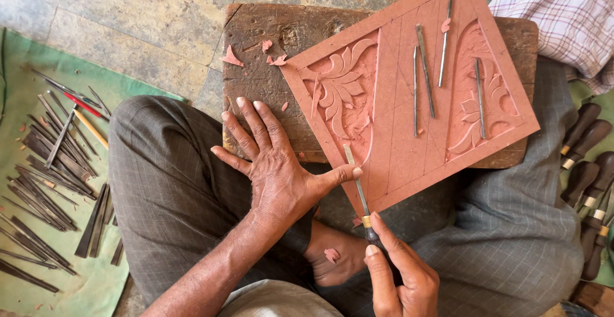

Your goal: The person carves a decorative floral pattern into a flat wood piece using a chisel. They hold the wood with one hand while using the tool to remove small shavings along pre-drawn lines.

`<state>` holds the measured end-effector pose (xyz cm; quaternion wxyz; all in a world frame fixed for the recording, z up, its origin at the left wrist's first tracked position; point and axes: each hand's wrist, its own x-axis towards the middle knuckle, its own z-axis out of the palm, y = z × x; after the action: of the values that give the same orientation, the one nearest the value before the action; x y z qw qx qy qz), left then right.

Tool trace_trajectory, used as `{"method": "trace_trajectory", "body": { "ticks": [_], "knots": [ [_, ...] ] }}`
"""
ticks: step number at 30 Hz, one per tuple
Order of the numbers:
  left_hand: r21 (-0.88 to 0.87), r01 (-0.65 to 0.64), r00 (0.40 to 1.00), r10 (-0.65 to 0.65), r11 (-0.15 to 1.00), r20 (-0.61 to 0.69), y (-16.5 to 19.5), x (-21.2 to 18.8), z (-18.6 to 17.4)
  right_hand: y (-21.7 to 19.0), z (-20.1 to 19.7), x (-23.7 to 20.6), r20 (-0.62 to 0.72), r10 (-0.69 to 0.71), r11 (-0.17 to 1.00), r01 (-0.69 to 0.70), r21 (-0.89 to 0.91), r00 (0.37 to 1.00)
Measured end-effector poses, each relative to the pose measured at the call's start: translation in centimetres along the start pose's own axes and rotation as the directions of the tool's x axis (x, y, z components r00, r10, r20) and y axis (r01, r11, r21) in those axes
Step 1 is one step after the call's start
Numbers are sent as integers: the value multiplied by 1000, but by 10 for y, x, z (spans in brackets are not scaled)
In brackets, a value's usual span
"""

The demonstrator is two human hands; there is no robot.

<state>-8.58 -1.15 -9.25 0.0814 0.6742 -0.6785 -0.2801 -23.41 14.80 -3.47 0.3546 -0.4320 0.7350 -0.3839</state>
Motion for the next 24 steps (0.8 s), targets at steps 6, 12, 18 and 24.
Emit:
{"method": "trace_trajectory", "body": {
  "ticks": [6,12,18,24],
  "knots": [
    [-8,-38,998,37,999,-52,-3,-1,2,-10,5,4,-9,0,1000,0,-7,1000],
    [-30,-46,998,45,998,-44,-4,-2,1,-14,1,4,10,34,999,-34,-17,999],
    [-30,-64,997,63,998,-38,-4,-2,-2,-16,3,5,8,-25,999,25,-32,1000],
    [-50,-55,998,54,997,-10,-4,-3,-6,-18,17,0,-49,29,1000,-29,7,998]
  ]
}}
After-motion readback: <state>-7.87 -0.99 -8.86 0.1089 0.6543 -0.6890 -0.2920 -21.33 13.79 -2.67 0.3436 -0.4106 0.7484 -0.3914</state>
